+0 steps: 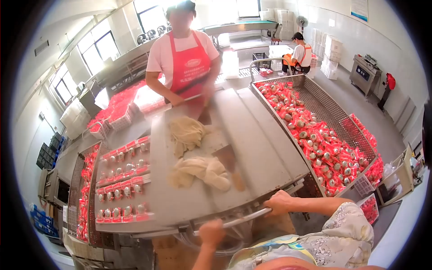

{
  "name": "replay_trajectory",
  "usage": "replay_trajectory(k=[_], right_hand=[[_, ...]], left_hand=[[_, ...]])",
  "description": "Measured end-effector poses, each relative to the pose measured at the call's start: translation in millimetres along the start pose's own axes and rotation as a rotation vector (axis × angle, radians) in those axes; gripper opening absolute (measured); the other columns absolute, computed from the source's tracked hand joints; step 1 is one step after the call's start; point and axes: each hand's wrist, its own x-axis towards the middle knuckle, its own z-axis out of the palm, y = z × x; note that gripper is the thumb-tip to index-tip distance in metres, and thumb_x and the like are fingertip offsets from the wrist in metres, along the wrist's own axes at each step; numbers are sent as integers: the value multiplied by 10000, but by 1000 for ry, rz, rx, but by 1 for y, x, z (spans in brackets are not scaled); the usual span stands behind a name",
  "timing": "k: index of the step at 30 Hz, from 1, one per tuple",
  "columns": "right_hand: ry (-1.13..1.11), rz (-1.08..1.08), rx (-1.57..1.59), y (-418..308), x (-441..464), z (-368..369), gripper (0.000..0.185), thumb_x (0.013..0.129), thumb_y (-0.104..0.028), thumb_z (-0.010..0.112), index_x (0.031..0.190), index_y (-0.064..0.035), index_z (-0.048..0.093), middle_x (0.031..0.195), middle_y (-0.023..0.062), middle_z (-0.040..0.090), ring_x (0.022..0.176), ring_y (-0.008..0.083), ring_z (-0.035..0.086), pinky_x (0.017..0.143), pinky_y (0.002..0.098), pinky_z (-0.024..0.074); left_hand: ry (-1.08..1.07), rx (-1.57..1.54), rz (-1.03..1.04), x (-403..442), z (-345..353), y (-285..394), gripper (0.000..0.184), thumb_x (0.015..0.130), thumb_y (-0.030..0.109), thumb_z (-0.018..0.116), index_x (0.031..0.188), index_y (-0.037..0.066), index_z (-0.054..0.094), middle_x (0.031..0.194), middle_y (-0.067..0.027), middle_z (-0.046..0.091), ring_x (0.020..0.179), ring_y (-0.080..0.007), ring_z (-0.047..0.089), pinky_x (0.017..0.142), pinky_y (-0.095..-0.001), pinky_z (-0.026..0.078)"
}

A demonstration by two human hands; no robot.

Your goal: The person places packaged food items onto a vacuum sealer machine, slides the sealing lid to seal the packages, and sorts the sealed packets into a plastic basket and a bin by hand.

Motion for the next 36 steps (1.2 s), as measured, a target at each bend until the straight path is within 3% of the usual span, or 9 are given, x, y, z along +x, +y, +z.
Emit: replay_trajectory(k=[4, 10, 12, 14, 16, 18, 24, 28, 36], right_hand=[[-86, 25, -74, 10, 9, 14, 335, 723, -388, 651, 842, -76, 622, 775, 157, 666, 805, 329, 657, 689, 440, 487], [219, 19, -160, 34, 8, 61, 155, 659, -260, 638, 720, -137, 566, 562, 87, 576, 542, 308, 612, 461, 450, 446], [243, 6, -231, 29, 11, 59, 174, 593, -244, 669, 676, -138, 560, 548, 89, 567, 544, 311, 606, 482, 447, 453], [245, 2, -301, 24, 13, 56, 193, 535, -210, 686, 639, -116, 553, 556, 90, 571, 542, 318, 596, 518, 436, 468], [75, 270, -402, -12, 19, 43, 153, 594, -185, 698, 637, -73, 603, 685, 144, 613, 711, 319, 627, 657, 425, 490], [99, 353, -455, -87, 33, 9, 412, 595, -295, 814, 883, -47, 655, 851, 164, 606, 773, 304, 617, 720, 430, 494], [19, 76, 463, -322, 181, -17, 583, 731, -344, 756, 1201, -63, 555, 1191, 115, 564, 1152, 281, 516, 934, 399, 424], [121, -334, 40, -406, 289, 17, 674, 801, -364, 682, 1373, -128, 416, 1414, 179, 361, 1256, 394, 390, 1012, 461, 375], [341, 57, 84, -461, 445, 63, 746, 813, -538, 606, 1413, -160, 375, 1455, 288, 230, 1269, 552, 276, 1032, 574, 303]], left_hand=[[36, 15, -26, 0, 14, 4, 148, 667, 195, 613, 593, 159, 490, 537, -62, 522, 483, -246, 548, 429, -390, 421], [13, -139, -34, 6, 3, 3, 90, 708, 182, 588, 665, 162, 511, 607, -45, 527, 528, -229, 547, 468, -378, 435], [-88, -244, -35, 1, 2, -2, 167, 739, 228, 627, 854, 111, 596, 726, -49, 574, 690, -231, 587, 569, -377, 464], [-130, -517, 30, -6, -15, -14, 667, 693, 414, 713, 1243, 91, 519, 971, -65, 589, 906, -240, 582, 761, -366, 478], [220, -739, 344, -16, -31, -44, 610, 736, 377, 707, 1233, 82, 512, 1243, -133, 522, 1136, -319, 518, 949, -433, 434], [321, -788, 390, -43, -44, -87, 549, 784, 361, 683, 1214, 66, 513, 1278, -154, 505, 1151, -330, 509, 977, -445, 413], [409, -482, -344, -182, -77, -290, 693, 801, 317, 706, 1336, -8, 408, 1312, -196, 472, 1203, -366, 456, 1032, -458, 344], [450, -344, -609, -238, -106, -394, 629, 818, 297, 688, 1279, -47, 435, 1272, -242, 478, 1183, -412, 444, 1018, -465, 342], [414, 24, -642, -257, -140, -583, 737, 807, 413, 694, 1299, -53, 404, 1279, -247, 463, 1207, -392, 425, 1008, -447, 352]])
